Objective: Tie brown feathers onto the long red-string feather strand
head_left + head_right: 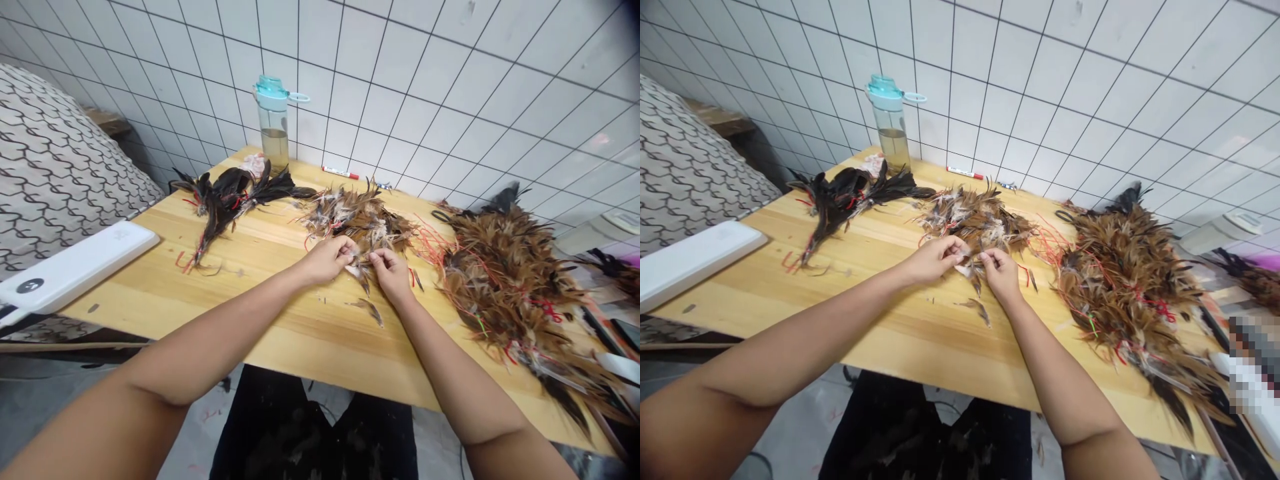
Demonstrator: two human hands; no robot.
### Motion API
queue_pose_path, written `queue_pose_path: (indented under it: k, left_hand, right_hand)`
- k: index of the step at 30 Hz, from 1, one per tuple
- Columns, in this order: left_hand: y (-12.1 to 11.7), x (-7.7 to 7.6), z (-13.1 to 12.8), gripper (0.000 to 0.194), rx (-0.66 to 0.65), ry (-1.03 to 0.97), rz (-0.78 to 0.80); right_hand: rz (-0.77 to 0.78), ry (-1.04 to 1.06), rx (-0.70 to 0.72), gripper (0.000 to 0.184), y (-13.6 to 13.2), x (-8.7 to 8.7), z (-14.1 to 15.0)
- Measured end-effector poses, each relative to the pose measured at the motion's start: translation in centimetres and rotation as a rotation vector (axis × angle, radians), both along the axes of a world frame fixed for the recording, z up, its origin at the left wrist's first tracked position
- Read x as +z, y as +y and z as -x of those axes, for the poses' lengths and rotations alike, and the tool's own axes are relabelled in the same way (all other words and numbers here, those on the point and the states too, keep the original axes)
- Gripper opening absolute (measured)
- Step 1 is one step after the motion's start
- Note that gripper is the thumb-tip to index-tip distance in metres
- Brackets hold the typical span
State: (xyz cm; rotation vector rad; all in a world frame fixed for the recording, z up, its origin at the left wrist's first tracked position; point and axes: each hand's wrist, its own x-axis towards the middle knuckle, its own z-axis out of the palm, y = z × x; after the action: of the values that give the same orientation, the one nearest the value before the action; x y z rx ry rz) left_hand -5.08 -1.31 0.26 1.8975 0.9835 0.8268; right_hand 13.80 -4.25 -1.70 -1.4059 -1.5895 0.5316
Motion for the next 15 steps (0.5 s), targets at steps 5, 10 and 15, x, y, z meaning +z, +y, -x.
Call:
queue_pose_path:
  k: [5,10,15]
  left_hand:
    - [0.1,-0.6,-0.5,0.009,0.028,-0.253,0.189]
    - [-0.3,-0.3,-0.7,0.017,0.079,-0.368,0.264]
    - [-0.4,0.0,-0.7,0.018,0.079,-0.427,0.267]
  right_hand:
    - [0.0,0.028,0.021,0.026,-0.1,-0.2,0.1]
    - [-0.006,0.05,0.077,0.024,-0.3,-0.3,0.5]
    - [-0.034,0.017,0.151,0.019,-0.7,0.0,1.2]
